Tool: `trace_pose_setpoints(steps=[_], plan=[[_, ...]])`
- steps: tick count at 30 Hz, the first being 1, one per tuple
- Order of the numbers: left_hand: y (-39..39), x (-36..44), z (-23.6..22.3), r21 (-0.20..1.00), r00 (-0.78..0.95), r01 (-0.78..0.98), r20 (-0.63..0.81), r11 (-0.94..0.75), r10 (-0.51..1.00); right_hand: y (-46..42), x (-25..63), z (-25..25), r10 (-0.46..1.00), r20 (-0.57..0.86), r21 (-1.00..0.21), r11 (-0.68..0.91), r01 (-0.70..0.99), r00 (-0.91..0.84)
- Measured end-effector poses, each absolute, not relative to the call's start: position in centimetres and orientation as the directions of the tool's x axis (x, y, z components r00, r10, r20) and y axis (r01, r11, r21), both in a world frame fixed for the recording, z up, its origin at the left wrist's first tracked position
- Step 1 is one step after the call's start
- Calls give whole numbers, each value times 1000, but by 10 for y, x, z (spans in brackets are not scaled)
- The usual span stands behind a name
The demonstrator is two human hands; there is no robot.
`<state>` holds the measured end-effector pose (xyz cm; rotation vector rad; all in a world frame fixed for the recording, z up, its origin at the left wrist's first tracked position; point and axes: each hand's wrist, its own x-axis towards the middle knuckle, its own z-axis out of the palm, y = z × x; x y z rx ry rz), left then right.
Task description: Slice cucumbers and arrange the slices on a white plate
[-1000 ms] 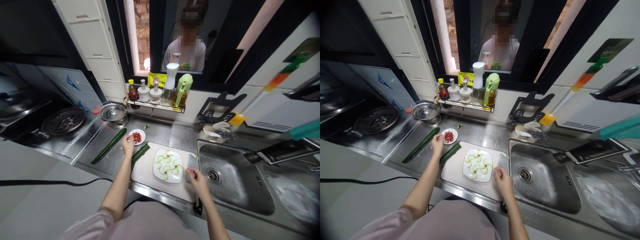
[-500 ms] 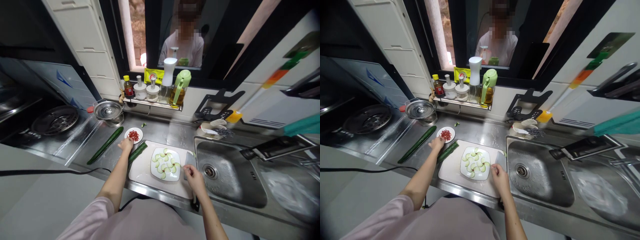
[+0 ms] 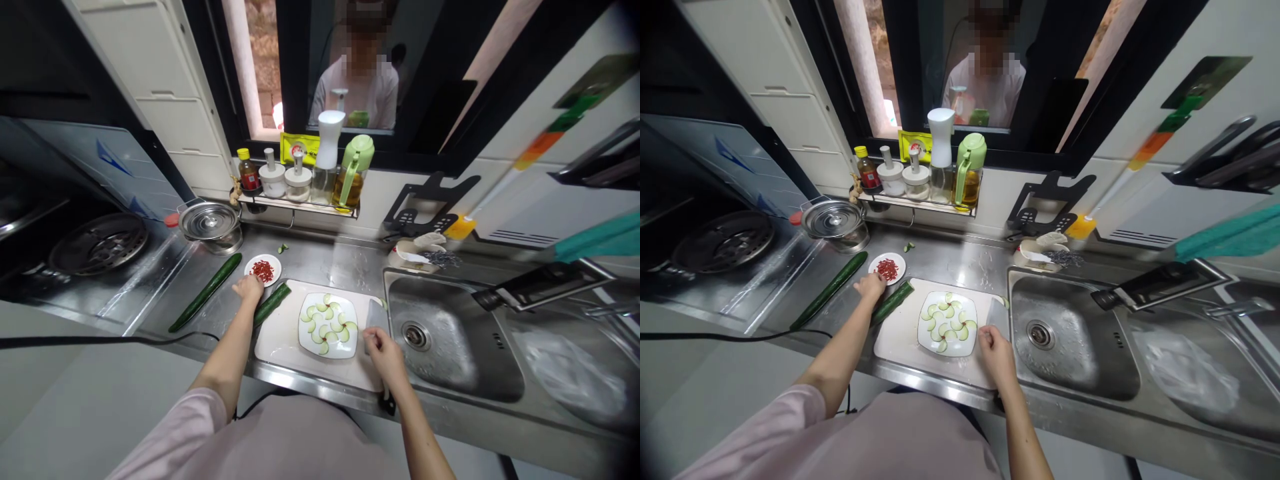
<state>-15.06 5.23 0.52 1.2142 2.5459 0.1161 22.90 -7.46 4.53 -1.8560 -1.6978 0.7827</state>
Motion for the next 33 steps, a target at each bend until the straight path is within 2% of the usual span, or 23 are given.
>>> trace_pose_setpoints(steps=[11,13,17,23,31,33], plan=[[53,-151,-1,208,-597,744,-219,635,772,-79,228,41,995,-90,-702,-90,707,37],[53,-152,-3,279,-611,712,-208,645,764,-80,229,41,995,-87,-698,-88,710,37],[51,-158,-7,518,-642,565,-212,642,736,-83,230,43,995,-89,-687,-97,721,49],[47,-168,-6,703,-644,402,-238,586,727,-84,228,45,996,-78,-692,-83,717,40],[38,-141,11,930,-571,146,-200,338,796,-83,214,46,997,-77,-718,-75,692,28],[31,-125,19,980,-490,-19,-183,199,853,-81,207,49,998,-64,-742,-50,668,3]])
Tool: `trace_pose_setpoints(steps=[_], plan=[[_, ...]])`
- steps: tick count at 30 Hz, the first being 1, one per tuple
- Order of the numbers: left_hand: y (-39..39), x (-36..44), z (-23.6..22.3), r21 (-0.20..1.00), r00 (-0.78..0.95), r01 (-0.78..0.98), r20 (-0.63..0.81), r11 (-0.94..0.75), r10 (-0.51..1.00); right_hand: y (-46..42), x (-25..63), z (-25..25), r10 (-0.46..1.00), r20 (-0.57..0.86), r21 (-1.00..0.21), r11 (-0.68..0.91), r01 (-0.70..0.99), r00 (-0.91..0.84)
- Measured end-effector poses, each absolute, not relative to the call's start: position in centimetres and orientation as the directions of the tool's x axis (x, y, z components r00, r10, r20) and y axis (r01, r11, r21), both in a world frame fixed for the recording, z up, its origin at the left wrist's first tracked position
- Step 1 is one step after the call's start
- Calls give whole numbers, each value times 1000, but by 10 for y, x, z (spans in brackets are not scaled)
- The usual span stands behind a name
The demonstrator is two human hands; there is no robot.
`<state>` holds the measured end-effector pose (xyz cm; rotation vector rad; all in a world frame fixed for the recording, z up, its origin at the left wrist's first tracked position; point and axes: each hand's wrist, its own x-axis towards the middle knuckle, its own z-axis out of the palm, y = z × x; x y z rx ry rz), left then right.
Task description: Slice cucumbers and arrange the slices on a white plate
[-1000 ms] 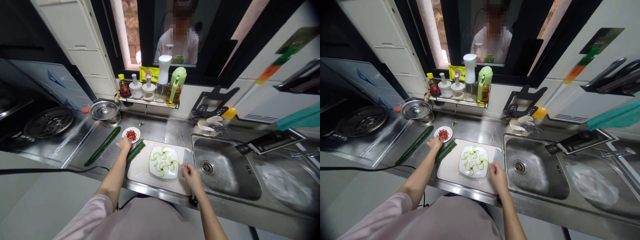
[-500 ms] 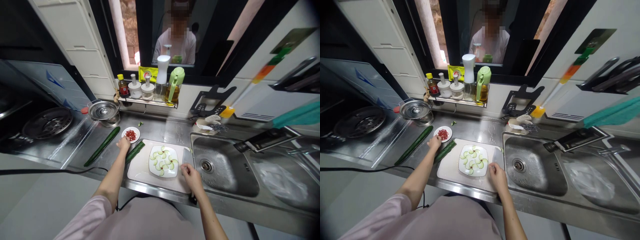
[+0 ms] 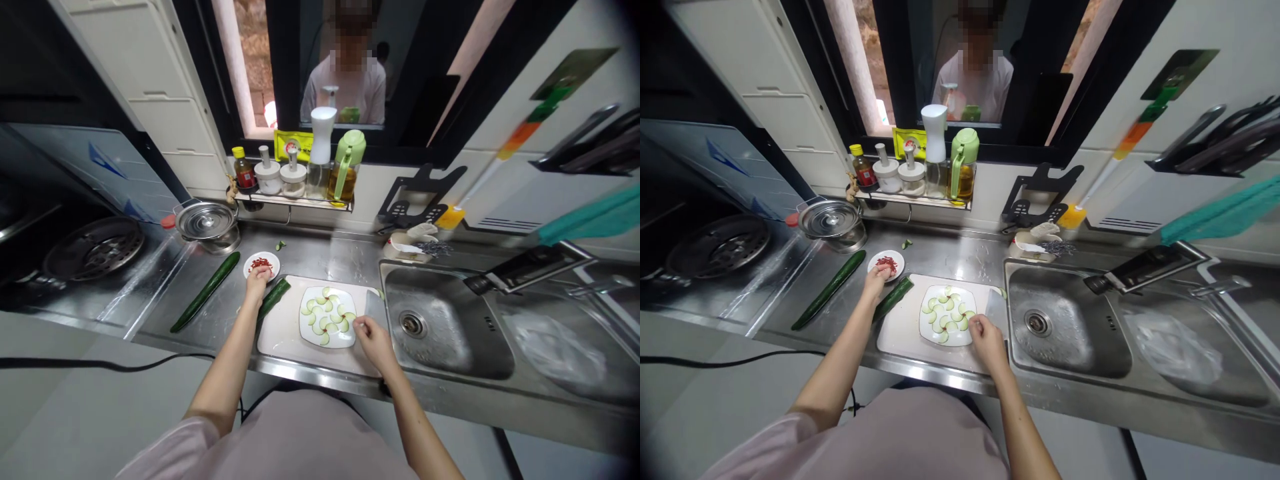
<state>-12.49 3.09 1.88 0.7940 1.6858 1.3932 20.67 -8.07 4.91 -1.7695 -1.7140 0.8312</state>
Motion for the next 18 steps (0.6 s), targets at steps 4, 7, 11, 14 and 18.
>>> trace_pose_setpoints(steps=[4,7,11,14,18], plan=[[12,-92,39,982,-353,-121,-178,143,918,-71,187,64,998,-28,-781,14,624,-56],[-4,-72,57,984,-223,-116,-162,139,961,-62,169,82,994,18,-784,80,615,-106],[-24,-52,78,998,-66,-29,-66,64,996,-51,148,106,972,115,-776,217,592,-206],[-36,-42,91,998,-3,70,1,-1,1000,-46,138,116,947,188,-756,309,577,-260],[-46,-35,101,971,19,235,40,-43,999,-44,134,120,930,209,-729,355,586,-303]])
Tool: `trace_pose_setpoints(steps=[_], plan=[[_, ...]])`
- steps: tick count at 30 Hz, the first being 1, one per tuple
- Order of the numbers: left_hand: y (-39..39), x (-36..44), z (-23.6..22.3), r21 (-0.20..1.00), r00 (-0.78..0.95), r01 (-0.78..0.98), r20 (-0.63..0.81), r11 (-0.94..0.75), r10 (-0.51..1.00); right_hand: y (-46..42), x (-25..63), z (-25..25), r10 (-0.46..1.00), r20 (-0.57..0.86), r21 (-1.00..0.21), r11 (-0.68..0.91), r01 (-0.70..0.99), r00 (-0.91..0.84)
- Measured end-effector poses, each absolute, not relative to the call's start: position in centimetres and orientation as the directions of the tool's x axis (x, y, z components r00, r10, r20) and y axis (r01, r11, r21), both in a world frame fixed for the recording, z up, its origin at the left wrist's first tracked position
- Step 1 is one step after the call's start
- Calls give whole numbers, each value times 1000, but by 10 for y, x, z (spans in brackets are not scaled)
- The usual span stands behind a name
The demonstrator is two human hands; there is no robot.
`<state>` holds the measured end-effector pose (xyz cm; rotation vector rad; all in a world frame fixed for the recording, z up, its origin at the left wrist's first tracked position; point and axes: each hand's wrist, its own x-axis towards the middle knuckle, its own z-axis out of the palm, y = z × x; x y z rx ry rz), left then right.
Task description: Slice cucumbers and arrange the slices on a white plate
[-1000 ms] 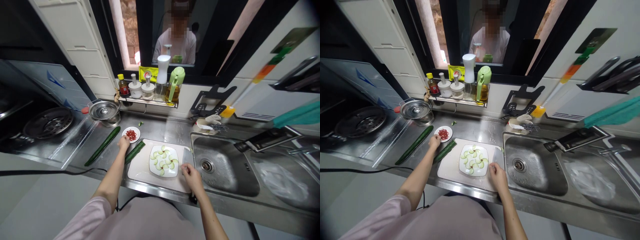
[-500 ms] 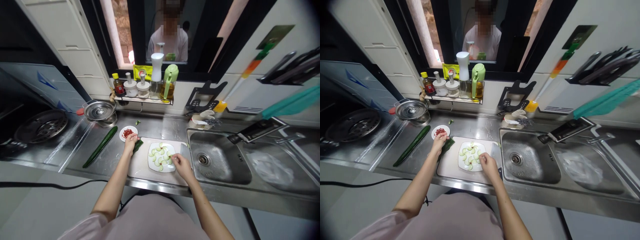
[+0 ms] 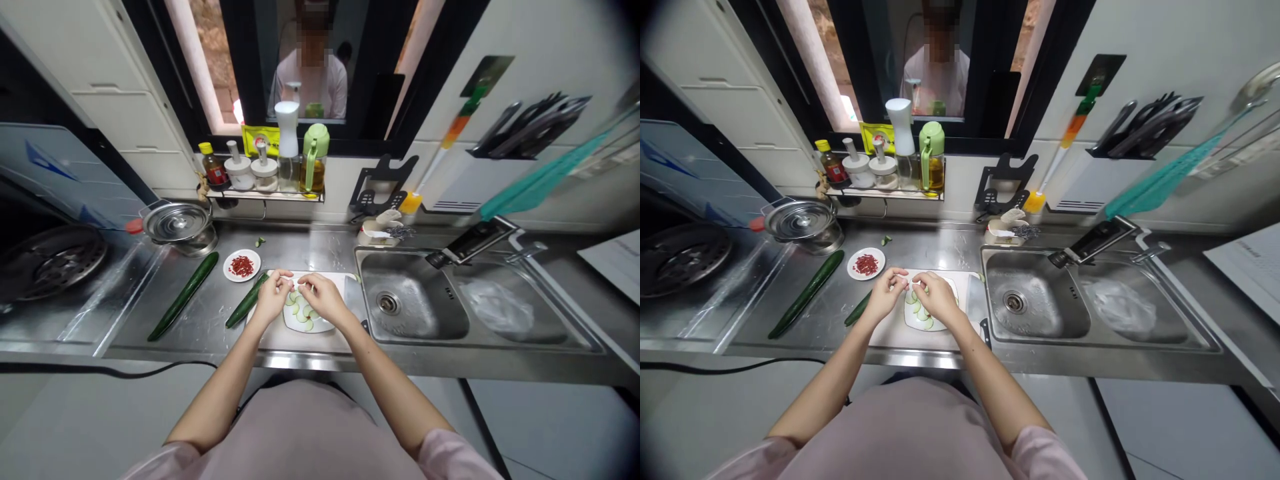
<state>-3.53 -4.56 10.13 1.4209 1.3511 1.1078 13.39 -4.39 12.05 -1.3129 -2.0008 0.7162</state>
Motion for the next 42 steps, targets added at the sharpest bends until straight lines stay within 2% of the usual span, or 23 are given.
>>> trace_pose_setpoints(steps=[4,16,22,29,35,39,42], plan=[[-51,-33,104,954,36,298,33,-42,999,-46,134,120,917,208,-716,380,585,-340],[-57,-29,99,968,77,251,2,-21,997,-50,137,120,910,134,-712,364,601,-392],[-56,-34,94,969,93,244,13,-35,996,-50,130,119,921,117,-725,335,602,-371],[-46,-44,86,970,39,239,20,-29,999,-41,126,103,956,82,-805,229,548,-281],[-44,-55,61,890,-134,451,-3,64,991,-30,129,65,986,-18,-830,78,553,-165],[-46,-49,38,752,-57,655,-52,76,997,-31,121,40,969,-136,-752,34,658,-205],[-46,-43,25,669,-10,740,-91,68,996,-31,114,27,957,-203,-651,25,758,-206]])
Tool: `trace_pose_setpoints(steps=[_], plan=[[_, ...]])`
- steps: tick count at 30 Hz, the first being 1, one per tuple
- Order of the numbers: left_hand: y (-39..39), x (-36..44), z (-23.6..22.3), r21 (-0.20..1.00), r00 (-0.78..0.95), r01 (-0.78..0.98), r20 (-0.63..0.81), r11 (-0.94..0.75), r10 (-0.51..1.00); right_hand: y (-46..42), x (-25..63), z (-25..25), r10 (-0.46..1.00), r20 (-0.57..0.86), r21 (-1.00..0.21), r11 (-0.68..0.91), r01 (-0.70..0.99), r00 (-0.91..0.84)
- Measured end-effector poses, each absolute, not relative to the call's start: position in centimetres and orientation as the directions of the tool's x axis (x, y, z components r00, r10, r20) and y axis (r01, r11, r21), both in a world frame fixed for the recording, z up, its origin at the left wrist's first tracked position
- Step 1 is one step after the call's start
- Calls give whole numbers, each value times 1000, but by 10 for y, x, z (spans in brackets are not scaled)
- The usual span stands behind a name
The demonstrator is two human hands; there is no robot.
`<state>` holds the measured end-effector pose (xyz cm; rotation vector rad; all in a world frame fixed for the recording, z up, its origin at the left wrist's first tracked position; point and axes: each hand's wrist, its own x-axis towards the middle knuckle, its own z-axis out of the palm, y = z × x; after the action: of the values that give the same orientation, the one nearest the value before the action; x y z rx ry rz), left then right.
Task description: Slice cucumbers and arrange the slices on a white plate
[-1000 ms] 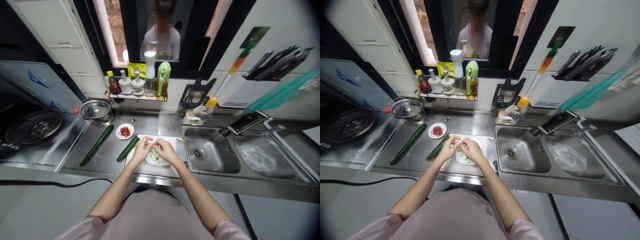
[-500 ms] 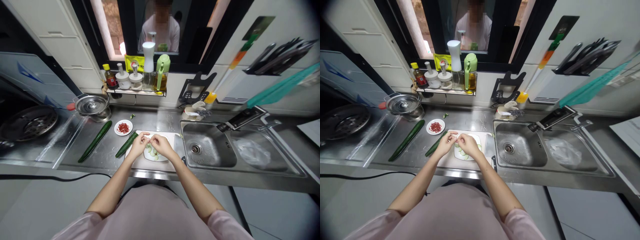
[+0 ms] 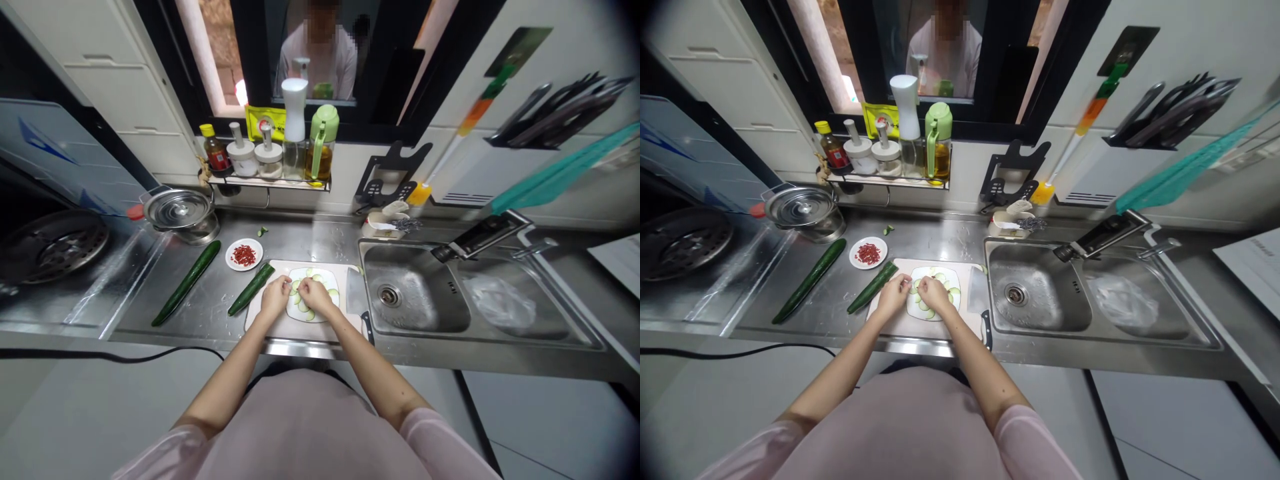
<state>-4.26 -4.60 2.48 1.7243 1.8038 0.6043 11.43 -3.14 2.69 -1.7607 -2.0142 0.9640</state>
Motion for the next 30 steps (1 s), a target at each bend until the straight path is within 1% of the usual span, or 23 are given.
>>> trace_pose_setpoints(steps=[4,10,17,30], plan=[[-43,-38,18,596,3,800,-111,64,994,-28,109,16,948,-247,-546,34,837,-199],[-39,-37,16,546,30,836,-128,45,991,-24,108,7,937,-297,-470,24,882,-184],[-36,-36,9,514,37,857,-153,47,988,-23,105,1,933,-323,-439,0,898,-158],[-31,-29,-2,470,49,881,-184,44,982,-22,105,-5,931,-329,-421,2,907,-155]])
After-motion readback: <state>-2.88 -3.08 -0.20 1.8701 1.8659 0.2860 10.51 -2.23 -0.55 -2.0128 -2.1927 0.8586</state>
